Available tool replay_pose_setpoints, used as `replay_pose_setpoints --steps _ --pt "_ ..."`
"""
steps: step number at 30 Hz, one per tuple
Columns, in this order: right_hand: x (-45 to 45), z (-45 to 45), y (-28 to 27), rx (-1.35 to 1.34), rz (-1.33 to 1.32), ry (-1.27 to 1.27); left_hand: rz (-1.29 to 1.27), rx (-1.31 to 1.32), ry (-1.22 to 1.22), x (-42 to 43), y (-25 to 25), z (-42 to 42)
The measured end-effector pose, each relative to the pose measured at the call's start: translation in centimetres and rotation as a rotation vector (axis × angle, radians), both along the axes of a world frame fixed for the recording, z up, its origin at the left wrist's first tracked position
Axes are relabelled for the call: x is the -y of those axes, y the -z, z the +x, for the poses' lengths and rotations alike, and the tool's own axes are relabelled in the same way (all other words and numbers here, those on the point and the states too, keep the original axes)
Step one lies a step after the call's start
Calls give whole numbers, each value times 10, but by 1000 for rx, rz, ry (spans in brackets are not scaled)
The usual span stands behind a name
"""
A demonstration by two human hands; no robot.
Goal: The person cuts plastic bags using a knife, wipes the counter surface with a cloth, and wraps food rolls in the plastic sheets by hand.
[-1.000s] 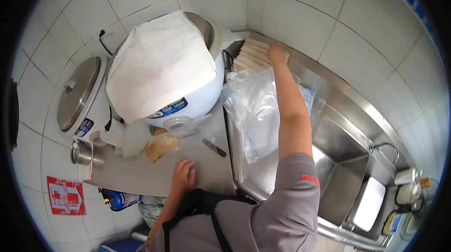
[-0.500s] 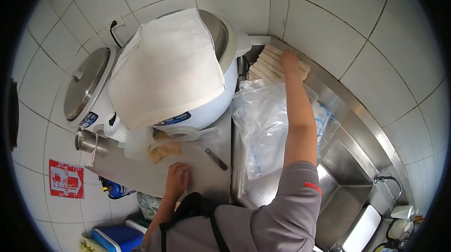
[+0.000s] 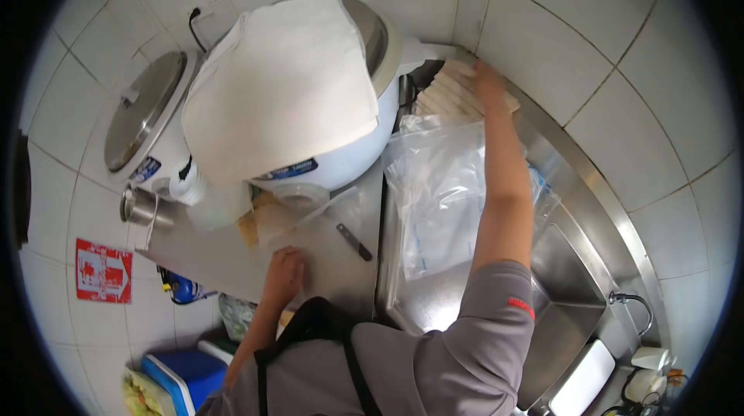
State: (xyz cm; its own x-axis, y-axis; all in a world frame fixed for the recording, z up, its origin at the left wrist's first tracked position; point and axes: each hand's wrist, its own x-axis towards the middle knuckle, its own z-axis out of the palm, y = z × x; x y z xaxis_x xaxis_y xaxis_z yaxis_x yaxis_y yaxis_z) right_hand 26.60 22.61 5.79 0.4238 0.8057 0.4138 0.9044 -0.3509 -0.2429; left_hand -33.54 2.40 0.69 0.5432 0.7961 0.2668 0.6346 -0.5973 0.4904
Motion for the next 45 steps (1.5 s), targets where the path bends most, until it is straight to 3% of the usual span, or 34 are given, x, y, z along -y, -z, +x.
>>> replay_pose_setpoints --steps 2,3,5,6,7,10,13,18,20,23,26,35,45 --pt "7 2 -20 107 -9 -17 -64 -27 -50 5 5 -10" --pt "7 16 -18 145 118 -78 -33 -20 -38 4 11 -14" --pt "22 19 -46 -55 143 -106 -63 -47 -31 6 12 -30" --pt "38 25 -61 -24 31 -158 -102 -63 -33 5 9 -33" --pt "63 10 -74 -250 129 -182 -88 -88 -8 4 12 -40" --pt "156 -87 -126 -505 38 -251 17 -203 38 10 17 -55" --pt "227 -171 -128 -821 -66 -475 65 -229 75 10 18 -66" --pt "270 -329 -73 -1070 -355 -701 69 -64 291 19 23 -103" --pt "272 -386 -39 -972 -319 -803 12 31 397 25 33 -120" --pt "274 -451 0 -861 -408 -689 79 79 335 30 40 -128" --pt "278 -497 21 -647 -273 -699 224 67 317 32 46 -130" --pt "281 -527 41 -526 -398 -670 435 17 188 50 51 -128" --pt "299 -514 36 -285 -334 -570 350 30 222 45 37 -123"
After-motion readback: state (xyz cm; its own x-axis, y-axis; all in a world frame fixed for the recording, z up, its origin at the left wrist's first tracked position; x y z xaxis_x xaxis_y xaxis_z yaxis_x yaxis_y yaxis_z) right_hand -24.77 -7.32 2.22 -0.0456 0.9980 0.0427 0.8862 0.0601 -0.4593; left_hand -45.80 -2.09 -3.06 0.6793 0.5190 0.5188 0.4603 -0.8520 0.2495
